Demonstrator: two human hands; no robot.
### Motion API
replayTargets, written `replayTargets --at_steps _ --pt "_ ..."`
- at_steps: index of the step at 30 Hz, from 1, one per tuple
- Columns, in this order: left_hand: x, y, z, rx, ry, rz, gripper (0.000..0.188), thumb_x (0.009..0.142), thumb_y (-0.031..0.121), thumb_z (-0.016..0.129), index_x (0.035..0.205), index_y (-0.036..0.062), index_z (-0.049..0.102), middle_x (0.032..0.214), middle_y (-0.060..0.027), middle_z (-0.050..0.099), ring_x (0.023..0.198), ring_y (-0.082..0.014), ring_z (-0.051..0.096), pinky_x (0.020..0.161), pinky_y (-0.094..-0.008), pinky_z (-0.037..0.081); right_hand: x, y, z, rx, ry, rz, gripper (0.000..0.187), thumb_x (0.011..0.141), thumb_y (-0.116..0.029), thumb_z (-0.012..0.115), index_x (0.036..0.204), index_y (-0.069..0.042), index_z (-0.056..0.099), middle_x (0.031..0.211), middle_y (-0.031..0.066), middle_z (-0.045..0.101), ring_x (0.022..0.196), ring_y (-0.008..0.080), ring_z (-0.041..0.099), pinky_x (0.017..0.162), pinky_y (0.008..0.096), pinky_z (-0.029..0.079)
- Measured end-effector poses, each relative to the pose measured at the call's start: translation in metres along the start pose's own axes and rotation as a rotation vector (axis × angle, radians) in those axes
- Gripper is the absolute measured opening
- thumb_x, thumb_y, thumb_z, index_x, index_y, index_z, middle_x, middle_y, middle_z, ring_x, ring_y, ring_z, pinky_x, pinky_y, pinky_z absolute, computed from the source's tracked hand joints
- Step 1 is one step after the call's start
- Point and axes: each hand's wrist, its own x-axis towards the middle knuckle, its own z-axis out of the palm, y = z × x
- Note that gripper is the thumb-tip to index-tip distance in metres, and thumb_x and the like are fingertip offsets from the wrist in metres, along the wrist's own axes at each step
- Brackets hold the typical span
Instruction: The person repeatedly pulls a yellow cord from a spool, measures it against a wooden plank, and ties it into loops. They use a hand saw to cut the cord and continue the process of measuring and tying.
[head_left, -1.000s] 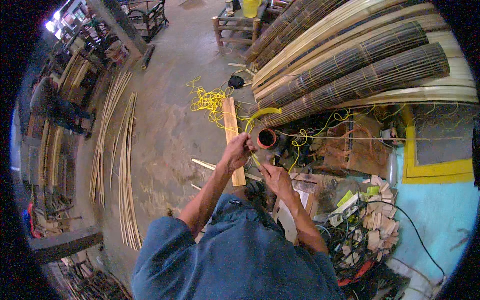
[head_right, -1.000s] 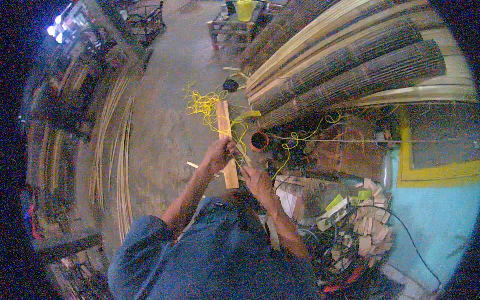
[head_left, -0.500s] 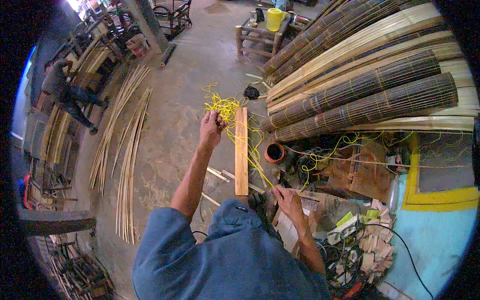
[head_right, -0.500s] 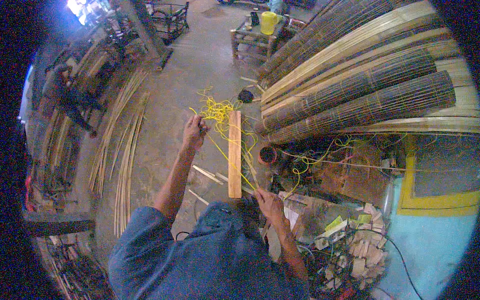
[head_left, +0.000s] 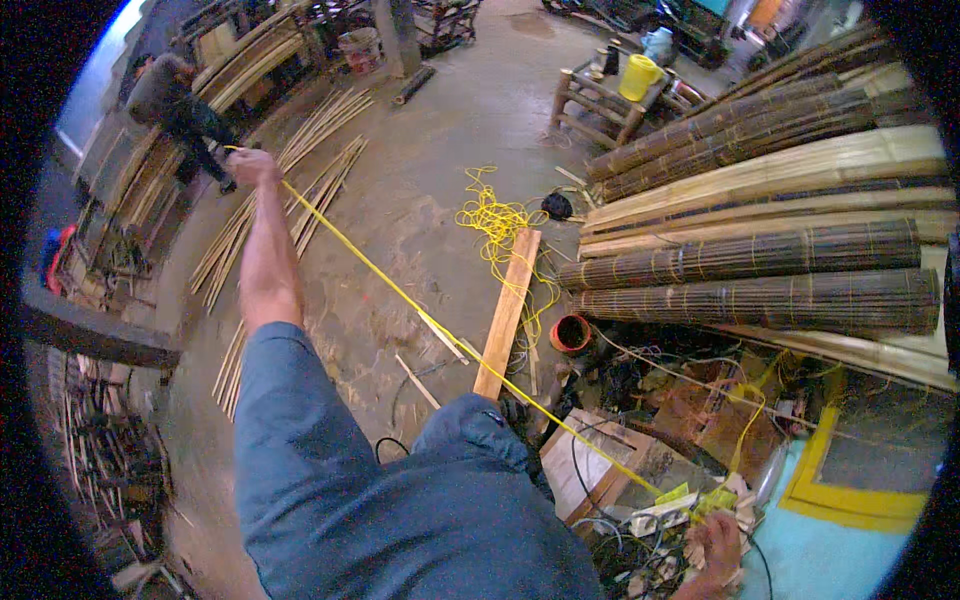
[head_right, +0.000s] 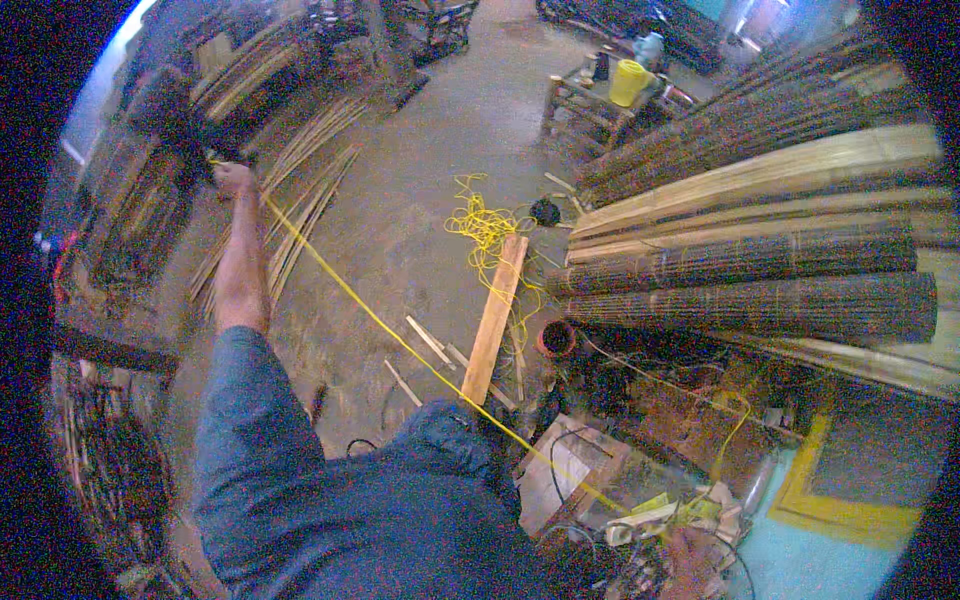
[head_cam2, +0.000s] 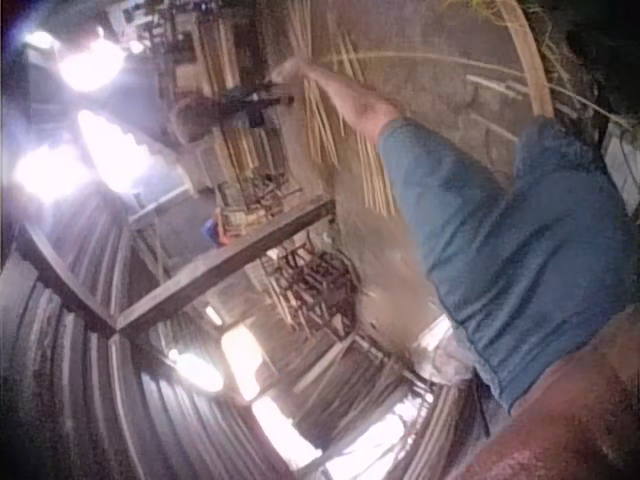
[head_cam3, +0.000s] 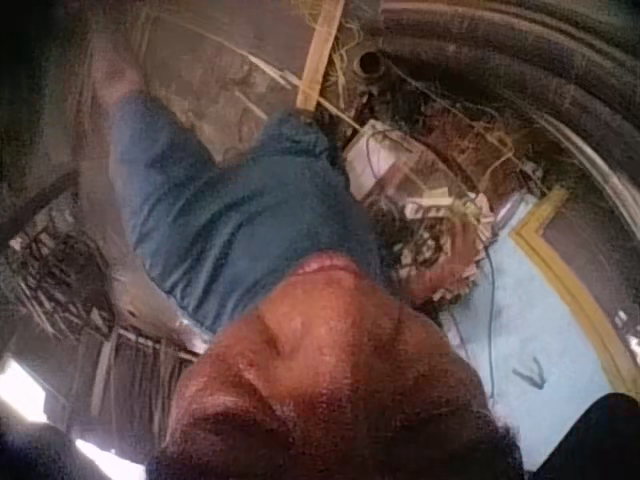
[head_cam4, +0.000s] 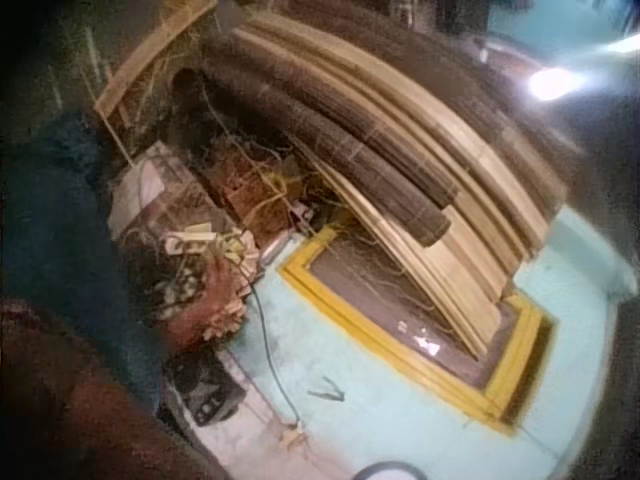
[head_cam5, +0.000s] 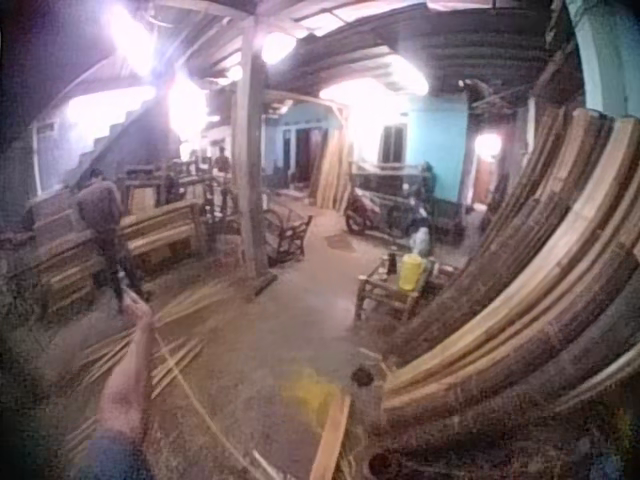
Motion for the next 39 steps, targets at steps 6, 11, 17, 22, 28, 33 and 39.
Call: replayTargets --at_steps 6,11,17,22,28,33,39 --pt "0.038 -0.002 -0.09 0.349 -0.746 -0.092 0.033 0.078 0.028 0.056 0.102 0.0057 0.053 0.105 -0.0171 0.052 0.093 -0.0334 0.051 0.079 -0.0496 0.039 -0.051 -0.033 0.038 -0.237 0.525 -0.034 0.025 0.082 -0.023 0.059 0.089 0.001 0.056 0.081 0.0081 0.06 0.067 0.0132 0.055 0.064 0.0257 0.046" --pt "-0.016 0.016 -0.123 0.409 -1.022 0.327 0.045 0.079 0.037 0.056 0.114 0.0092 0.052 0.124 -0.0204 0.043 0.113 -0.0394 0.044 0.09 -0.056 0.036 -0.015 -0.118 0.136 -0.303 0.315 -0.262 0.025 0.084 -0.024 0.059 0.081 0.001 0.057 0.079 0.007 0.061 0.067 0.012 0.054 0.063 0.0238 0.044" --pt "-0.22 0.146 -0.373 -0.708 -2.898 -0.282 0.034 0.091 0.029 0.041 0.108 0.0047 0.057 0.091 -0.0086 0.063 0.08 -0.0197 0.06 0.081 -0.0359 0.047 0.166 -0.153 0.331 -0.37 -0.201 -0.61 0.025 0.088 -0.023 0.053 0.094 0.001 0.059 0.078 0.0134 0.062 0.074 0.0182 0.059 0.068 0.0308 0.045" --pt "-0.221 0.203 -0.482 -1.217 -2.193 -0.595 0.043 0.096 0.033 0.03 0.109 0.0009 0.056 0.098 -0.0079 0.061 0.088 -0.0173 0.058 0.082 -0.0319 0.046 0.171 -0.153 0.384 -0.413 -0.174 -0.837 0.024 0.088 -0.021 0.051 0.09 0.002 0.055 0.074 0.0224 0.056 0.074 0.0375 0.058 0.064 0.0398 0.045" --pt "-0.218 0.131 -0.307 -1.217 -1.758 -0.947 0.047 0.093 0.038 0.034 0.108 -0.0006 0.057 0.102 -0.011 0.061 0.091 -0.0204 0.058 0.08 -0.0343 0.046 0.157 -0.148 0.281 -0.61 -0.428 -0.636 0.032 0.089 -0.03 0.051 0.081 0.0 0.053 0.067 0.0099 0.053 0.061 0.0163 0.043 0.058 0.0325 0.039" --pt "-0.056 0.013 -0.122 -0.987 -0.999 -0.916 0.052 0.094 0.042 0.032 0.084 0.0013 0.062 0.07 -0.0084 0.062 0.061 -0.0183 0.059 0.054 -0.0313 0.046 0.096 -0.114 0.107 -0.385 -0.283 -0.36 0.024 0.083 -0.023 0.062 0.086 0.001 0.063 0.073 0.0025 0.057 0.071 0.012 0.052 0.065 0.0266 0.043" --pt "0.053 -0.05 -0.087 -0.283 -0.458 -0.576 0.055 0.092 0.043 0.032 0.083 -0.0016 0.063 0.078 -0.0154 0.065 0.069 -0.0245 0.063 0.064 -0.0381 0.049 0.004 -0.078 -0.004 -0.294 0.003 -0.22 0.018 0.085 -0.02 0.056 0.083 -0.003 0.061 0.074 0.0038 0.058 0.068 0.0112 0.052 0.064 0.0267 0.042"
